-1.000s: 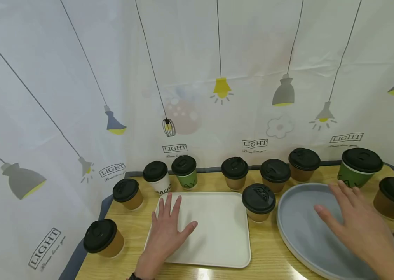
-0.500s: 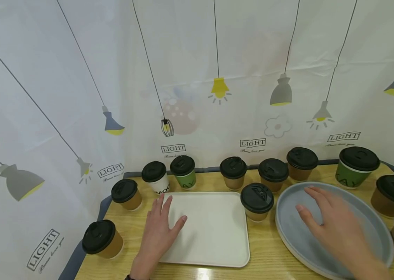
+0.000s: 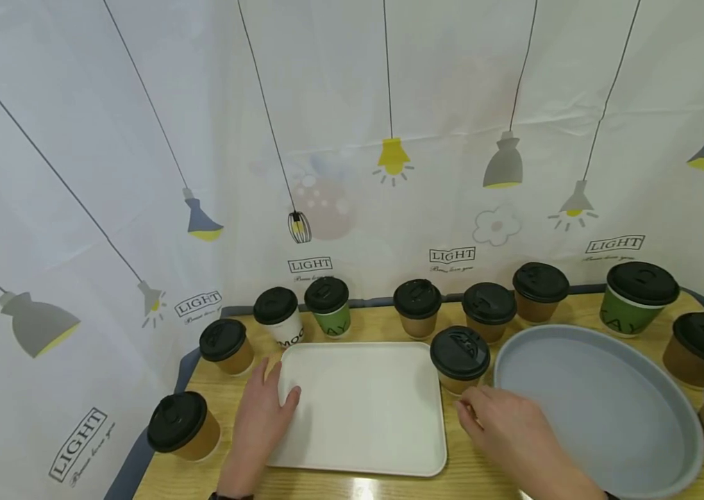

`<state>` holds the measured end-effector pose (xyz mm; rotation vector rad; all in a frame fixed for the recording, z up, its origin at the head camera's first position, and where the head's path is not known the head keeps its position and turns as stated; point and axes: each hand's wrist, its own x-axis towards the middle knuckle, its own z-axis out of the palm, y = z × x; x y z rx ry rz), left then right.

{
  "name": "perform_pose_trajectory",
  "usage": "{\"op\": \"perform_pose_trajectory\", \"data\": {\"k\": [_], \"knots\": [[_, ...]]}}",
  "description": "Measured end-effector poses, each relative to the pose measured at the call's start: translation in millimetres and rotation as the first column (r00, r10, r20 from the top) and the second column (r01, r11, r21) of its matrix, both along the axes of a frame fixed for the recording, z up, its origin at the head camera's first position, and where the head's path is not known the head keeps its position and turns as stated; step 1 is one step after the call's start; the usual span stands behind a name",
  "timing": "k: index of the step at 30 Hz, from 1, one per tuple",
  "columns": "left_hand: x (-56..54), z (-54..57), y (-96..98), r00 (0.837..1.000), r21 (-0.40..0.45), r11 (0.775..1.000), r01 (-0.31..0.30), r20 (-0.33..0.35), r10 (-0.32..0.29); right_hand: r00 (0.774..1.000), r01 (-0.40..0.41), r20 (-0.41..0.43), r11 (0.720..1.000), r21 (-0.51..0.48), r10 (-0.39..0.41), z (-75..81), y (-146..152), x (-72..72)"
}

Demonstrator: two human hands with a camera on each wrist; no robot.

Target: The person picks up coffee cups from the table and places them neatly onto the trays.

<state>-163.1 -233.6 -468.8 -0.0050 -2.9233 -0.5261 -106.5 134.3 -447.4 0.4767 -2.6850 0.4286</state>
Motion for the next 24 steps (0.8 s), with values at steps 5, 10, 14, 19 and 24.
{"op": "perform_pose_trajectory", "data": {"k": [5,10,14,19,24], "knots": [[0.5,-0.6,-11.4,0.998,-0.055,0.997,-0.050,0.036,0.052,0.989,-0.005,0.147,0.995,0.097,-0.010,-9.8,-22,-3.0],[1.9,-3.0,-20.0,0.994,-0.070,0.995,-0.074,0.078,0.079,0.949,-0.001,0.312,0.989,0.147,-0.046,-18.0,-36,-6.5],[2.0,-6.0,-24.7,0.992,-0.077,0.995,-0.065,0.107,0.073,0.958,-0.029,0.287,0.986,0.163,-0.019,-28.5,-42,-6.7],[2.6,-10.5,-28.1,0.994,-0.101,0.995,-0.012,0.106,0.022,0.991,-0.058,0.129,0.980,0.192,0.033,-37.2,-41,-3.0],[3.3,-13.3,-29.7,0.995,-0.082,0.996,0.043,0.089,-0.035,0.991,-0.072,0.122,0.979,0.190,0.049,-39.2,-38,-1.7]]}}
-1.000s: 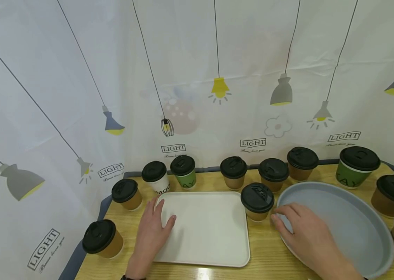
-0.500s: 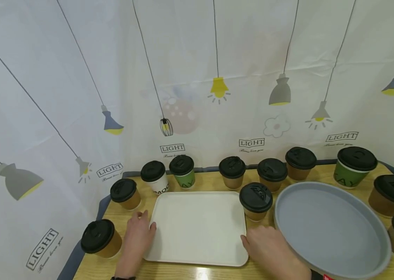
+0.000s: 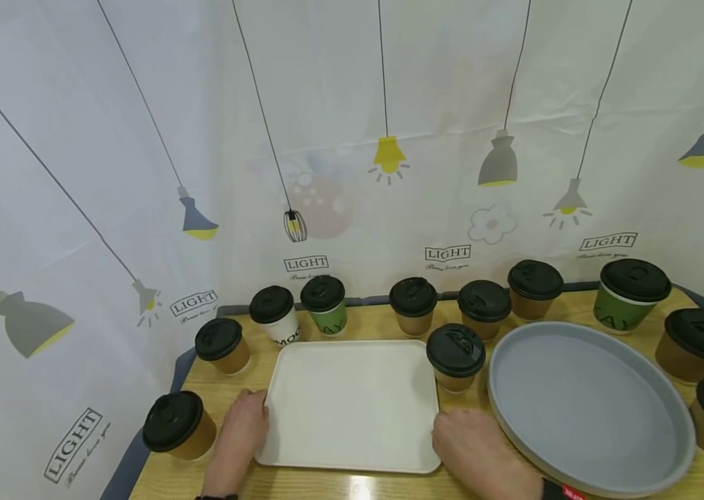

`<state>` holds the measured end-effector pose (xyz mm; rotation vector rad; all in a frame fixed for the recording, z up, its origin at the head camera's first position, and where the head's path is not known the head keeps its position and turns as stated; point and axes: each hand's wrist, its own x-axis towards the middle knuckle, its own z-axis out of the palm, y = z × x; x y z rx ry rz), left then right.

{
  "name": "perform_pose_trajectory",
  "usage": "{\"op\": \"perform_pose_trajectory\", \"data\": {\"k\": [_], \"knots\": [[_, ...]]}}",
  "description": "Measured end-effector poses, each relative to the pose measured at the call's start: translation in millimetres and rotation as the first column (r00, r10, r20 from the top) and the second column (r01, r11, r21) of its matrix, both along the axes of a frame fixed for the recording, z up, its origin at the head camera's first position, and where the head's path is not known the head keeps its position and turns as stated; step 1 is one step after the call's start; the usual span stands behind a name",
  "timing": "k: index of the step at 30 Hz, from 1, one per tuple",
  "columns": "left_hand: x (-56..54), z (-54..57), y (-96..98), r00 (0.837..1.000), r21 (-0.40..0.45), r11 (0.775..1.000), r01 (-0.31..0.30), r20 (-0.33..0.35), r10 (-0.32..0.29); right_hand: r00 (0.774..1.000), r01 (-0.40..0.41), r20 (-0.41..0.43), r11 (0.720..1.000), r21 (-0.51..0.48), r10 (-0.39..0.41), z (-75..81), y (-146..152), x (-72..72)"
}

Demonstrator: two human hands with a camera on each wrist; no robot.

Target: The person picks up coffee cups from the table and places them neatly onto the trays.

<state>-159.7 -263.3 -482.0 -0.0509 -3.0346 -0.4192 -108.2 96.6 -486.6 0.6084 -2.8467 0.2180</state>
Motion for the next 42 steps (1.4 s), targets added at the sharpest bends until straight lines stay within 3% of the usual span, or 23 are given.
{"op": "perform_pose_trajectory", "data": {"k": [6,11,13,16,19,24,26,28,33,38,42], "knots": [[-0.4,-0.1,0.4,0.999,0.026,0.999,0.030,0.016,-0.030,0.998,0.044,0.053,0.999,-0.013,-0.044,-0.1,5,0.3],[-0.9,4.3,3.0,0.996,0.025,0.999,-0.029,0.082,0.027,0.991,0.060,0.126,0.997,-0.048,-0.053,7.3,9,0.4],[-0.5,8.4,6.2,0.996,0.016,0.999,-0.049,0.069,0.047,0.980,0.070,0.193,0.995,-0.070,-0.055,14.9,13,1.4],[1.2,16.7,15.2,0.999,-0.006,0.999,-0.052,-0.002,0.052,0.961,0.115,0.266,0.988,-0.108,-0.082,28.8,27,4.7],[1.5,25.0,28.9,0.991,0.009,1.000,-0.012,-0.131,0.013,0.951,0.165,0.288,0.974,-0.155,-0.116,41.2,47,8.3],[-1.4,33.2,65.0,0.938,0.086,0.987,0.138,-0.332,-0.103,0.960,0.212,0.230,0.952,-0.221,-0.160,52.6,85,11.1],[-2.5,34.6,83.6,0.925,0.140,0.969,0.203,-0.352,-0.143,0.964,0.215,0.203,0.950,-0.226,-0.170,53.3,98,10.8],[-4.6,35.2,102.6,0.925,0.207,0.943,0.262,-0.334,-0.183,0.967,0.214,0.189,0.951,-0.225,-0.173,52.5,108,9.4],[-11.5,33.0,148.5,0.934,0.374,0.859,0.350,-0.210,-0.289,0.962,0.231,0.198,0.950,-0.211,-0.190,47.8,123,3.6],[-19.0,20.7,190.8,0.927,0.525,0.775,0.351,-0.081,-0.365,0.956,0.249,0.205,0.947,-0.202,-0.207,43.8,130,2.1],[-21.8,9.2,218.4,0.927,0.605,0.735,0.306,-0.014,-0.375,0.956,0.254,0.205,0.945,-0.205,-0.212,40.9,133,2.7]]}}
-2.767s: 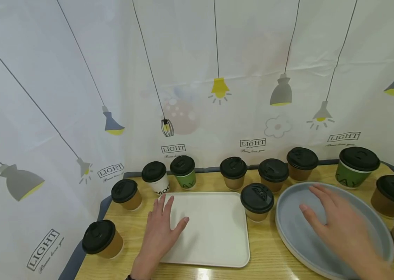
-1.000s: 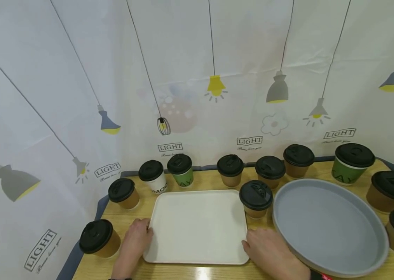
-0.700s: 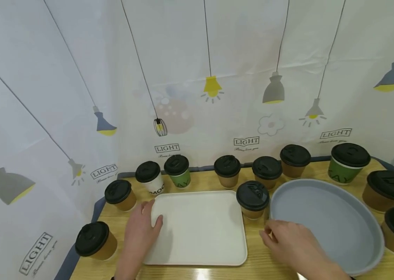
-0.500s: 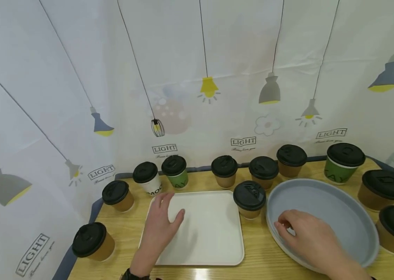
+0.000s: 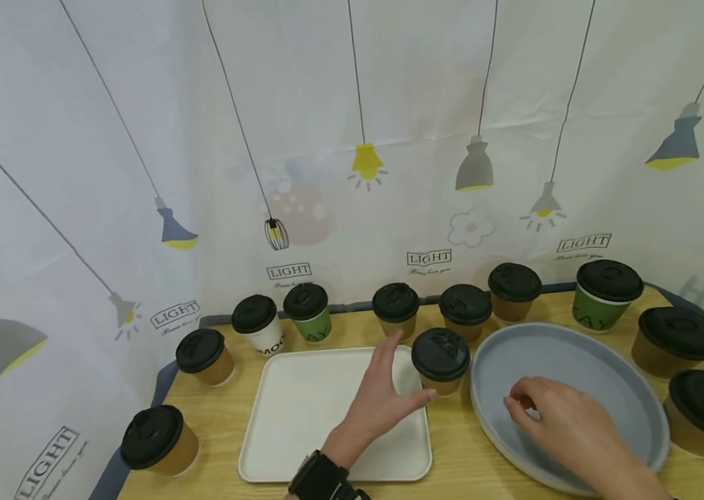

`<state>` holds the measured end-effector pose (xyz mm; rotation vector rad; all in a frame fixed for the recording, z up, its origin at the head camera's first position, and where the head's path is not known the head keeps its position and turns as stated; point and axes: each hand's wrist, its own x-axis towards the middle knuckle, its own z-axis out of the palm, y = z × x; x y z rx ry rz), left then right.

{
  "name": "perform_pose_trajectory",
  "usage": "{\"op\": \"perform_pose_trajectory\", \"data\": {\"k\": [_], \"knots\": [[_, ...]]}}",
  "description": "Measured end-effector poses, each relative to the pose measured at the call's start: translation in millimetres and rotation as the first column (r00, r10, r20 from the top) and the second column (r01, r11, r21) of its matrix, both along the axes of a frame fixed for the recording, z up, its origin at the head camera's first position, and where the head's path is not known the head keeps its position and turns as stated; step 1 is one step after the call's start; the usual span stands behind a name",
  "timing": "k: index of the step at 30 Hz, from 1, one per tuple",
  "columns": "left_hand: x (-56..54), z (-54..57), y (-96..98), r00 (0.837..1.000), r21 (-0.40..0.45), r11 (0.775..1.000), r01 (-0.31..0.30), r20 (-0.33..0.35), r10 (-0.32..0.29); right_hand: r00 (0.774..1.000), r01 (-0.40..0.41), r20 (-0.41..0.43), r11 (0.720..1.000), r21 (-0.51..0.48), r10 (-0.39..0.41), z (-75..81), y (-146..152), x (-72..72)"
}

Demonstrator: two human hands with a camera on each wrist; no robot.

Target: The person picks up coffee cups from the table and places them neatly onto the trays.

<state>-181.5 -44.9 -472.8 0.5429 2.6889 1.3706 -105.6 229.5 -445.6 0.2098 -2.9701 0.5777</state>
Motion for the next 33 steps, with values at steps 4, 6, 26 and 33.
{"op": "perform_pose_trajectory", "data": {"k": [4,6,26,33], "knots": [[-5.0,-7.3,21.8,1.000,0.029,0.999,0.014,0.017,-0.015,1.000,0.011,0.006,1.000,-0.005,-0.011,-1.0,1,-0.3],[-7.3,-9.2,29.7,0.999,0.038,0.999,0.035,0.018,-0.036,1.000,0.022,0.020,1.000,-0.008,-0.022,-1.0,1,-0.1],[-17.0,11.8,22.3,0.997,0.171,0.985,-0.015,-0.071,0.027,0.997,0.052,0.055,0.999,-0.013,-0.051,-0.6,2,-2.9],[-30.0,21.0,-9.4,0.994,0.158,0.985,-0.075,-0.063,0.086,0.996,0.055,0.070,0.998,-0.008,-0.054,-1.9,5,-3.4]]}}
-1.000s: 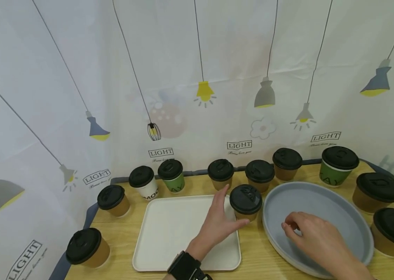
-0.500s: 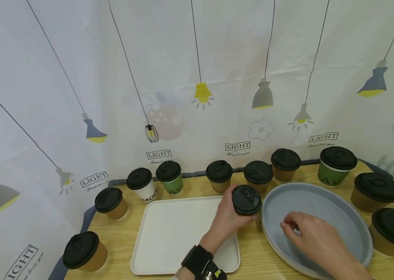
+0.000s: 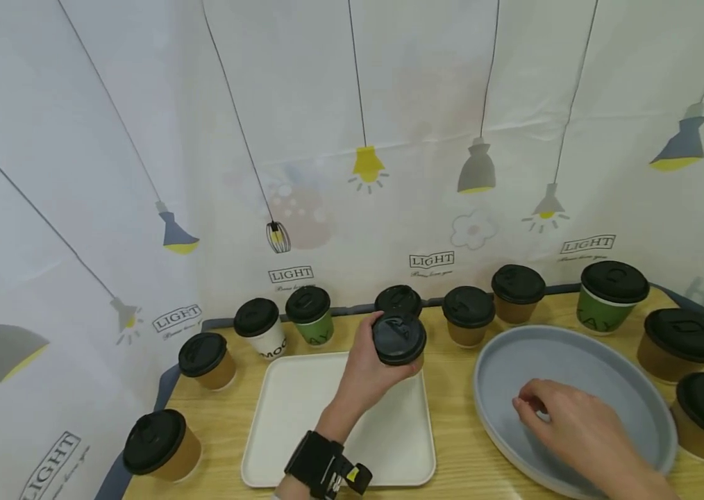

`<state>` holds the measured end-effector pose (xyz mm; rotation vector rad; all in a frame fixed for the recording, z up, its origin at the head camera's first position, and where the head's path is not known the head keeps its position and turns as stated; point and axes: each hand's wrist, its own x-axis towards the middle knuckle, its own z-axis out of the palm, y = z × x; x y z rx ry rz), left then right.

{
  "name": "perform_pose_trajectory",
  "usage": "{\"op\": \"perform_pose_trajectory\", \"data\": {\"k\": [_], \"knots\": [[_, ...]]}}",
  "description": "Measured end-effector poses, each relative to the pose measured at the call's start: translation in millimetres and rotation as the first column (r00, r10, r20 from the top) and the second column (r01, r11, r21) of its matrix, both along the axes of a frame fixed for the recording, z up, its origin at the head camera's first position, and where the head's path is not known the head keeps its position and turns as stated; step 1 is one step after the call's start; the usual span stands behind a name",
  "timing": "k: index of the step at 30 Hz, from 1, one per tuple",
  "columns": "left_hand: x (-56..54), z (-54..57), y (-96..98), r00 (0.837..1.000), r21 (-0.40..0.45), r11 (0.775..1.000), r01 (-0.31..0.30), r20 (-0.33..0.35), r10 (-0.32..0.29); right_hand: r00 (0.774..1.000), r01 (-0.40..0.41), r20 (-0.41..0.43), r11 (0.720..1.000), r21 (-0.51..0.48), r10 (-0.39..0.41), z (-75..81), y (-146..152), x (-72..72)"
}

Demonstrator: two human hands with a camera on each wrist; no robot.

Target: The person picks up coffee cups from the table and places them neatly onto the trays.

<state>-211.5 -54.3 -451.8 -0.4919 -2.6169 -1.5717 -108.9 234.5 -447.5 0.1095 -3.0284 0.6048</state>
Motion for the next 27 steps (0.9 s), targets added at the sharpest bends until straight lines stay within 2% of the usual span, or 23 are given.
{"op": "perform_pose_trajectory", "data": {"k": [5,8,11,20,24,27], "knots": [[-11.4,-15.0,-12.3,0.999,-0.001,1.000,0.024,0.032,-0.024,1.000,-0.001,0.031,1.000,0.002,0.001,0.3,0,-1.6],[-15.0,-24.8,-15.4,0.998,-0.008,0.999,0.039,0.059,-0.038,0.999,-0.004,0.052,1.000,-0.002,0.004,0.0,-1,-1.5],[-17.3,-29.5,-16.3,0.996,-0.013,0.999,0.040,0.083,-0.039,0.999,-0.005,0.051,1.000,-0.006,0.005,0.3,-2,-2.4],[-18.6,-31.4,-17.4,0.995,-0.045,0.998,0.046,0.086,-0.042,0.999,-0.007,0.040,1.000,0.018,0.006,4.2,-8,-3.8],[-8.2,-27.1,-30.4,0.989,-0.022,0.999,0.036,0.143,-0.032,0.998,-0.027,0.050,0.999,0.032,0.026,6.7,-26,-5.2],[1.6,-18.8,-44.2,0.983,-0.007,0.999,0.033,0.183,-0.031,0.999,-0.053,0.013,0.998,0.019,0.053,7.5,-45,-4.6]]}}
